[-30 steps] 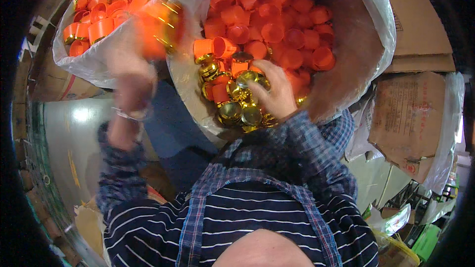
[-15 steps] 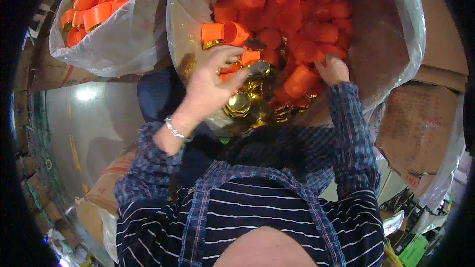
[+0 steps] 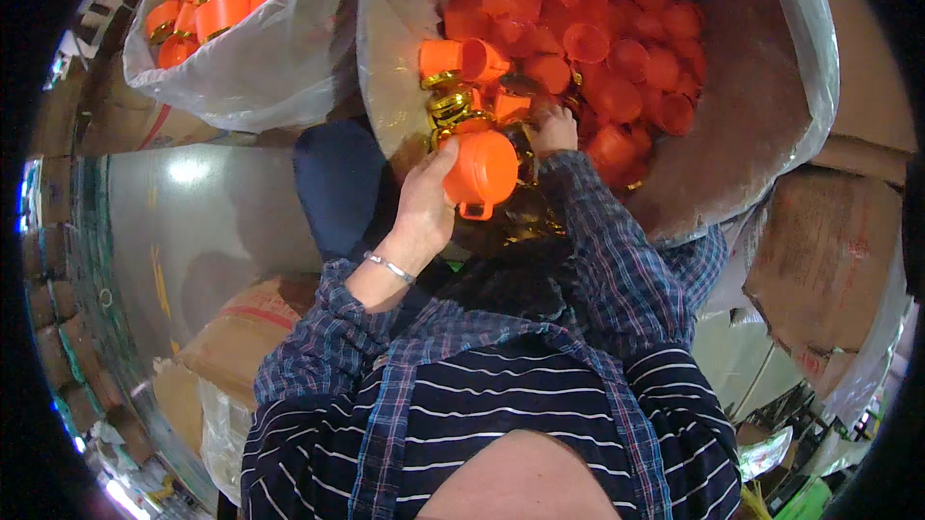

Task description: The person repeatedly picks orange plastic caps and gold metallic discs from a large bag, presses each cap onto a disc, and places the assembled units into a second bag. The process continues one at a time without visible inspection or tool use.

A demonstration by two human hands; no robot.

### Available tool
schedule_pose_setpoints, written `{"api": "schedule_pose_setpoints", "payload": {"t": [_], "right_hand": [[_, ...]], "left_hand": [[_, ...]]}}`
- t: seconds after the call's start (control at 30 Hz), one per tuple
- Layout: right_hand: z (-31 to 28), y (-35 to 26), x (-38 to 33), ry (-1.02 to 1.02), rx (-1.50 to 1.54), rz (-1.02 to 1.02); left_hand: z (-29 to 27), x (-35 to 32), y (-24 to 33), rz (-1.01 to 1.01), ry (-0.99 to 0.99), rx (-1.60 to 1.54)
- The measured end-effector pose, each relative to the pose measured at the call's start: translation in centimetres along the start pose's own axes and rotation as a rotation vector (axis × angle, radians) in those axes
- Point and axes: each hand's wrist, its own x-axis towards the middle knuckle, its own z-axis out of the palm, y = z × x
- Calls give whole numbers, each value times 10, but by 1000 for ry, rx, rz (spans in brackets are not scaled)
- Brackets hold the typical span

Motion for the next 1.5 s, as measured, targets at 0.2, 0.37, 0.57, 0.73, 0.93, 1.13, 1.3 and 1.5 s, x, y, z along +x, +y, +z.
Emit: {"api": "schedule_pose_setpoints", "payload": {"t": [0.2, 0.37, 0.57, 0.73, 0.93, 1.13, 1.3, 1.5], "right_hand": [[-89, -47, -58, 218, 709, -100], [-150, -99, -110, 178, 657, -270], [-159, -127, -117, 390, 722, -360], [-161, -137, -127, 510, 672, -418], [-166, -149, -130, 440, 1045, -278], [-158, -150, -129, 347, 1287, -55], [-149, -124, -121, 520, 546, -404], [-167, -113, -107, 121, 1159, 21]], "left_hand": [[7, 10, -3, 31, 61, -155], [28, -9, -10, 69, -84, -173], [37, -44, -1, 223, -143, -62], [48, -64, -2, 364, -95, 69], [50, -77, -2, 643, -177, 383], [48, -66, -3, 970, -212, 642], [44, -32, 16, 116, -249, 75], [37, -28, 34, 128, -584, 331]]}}
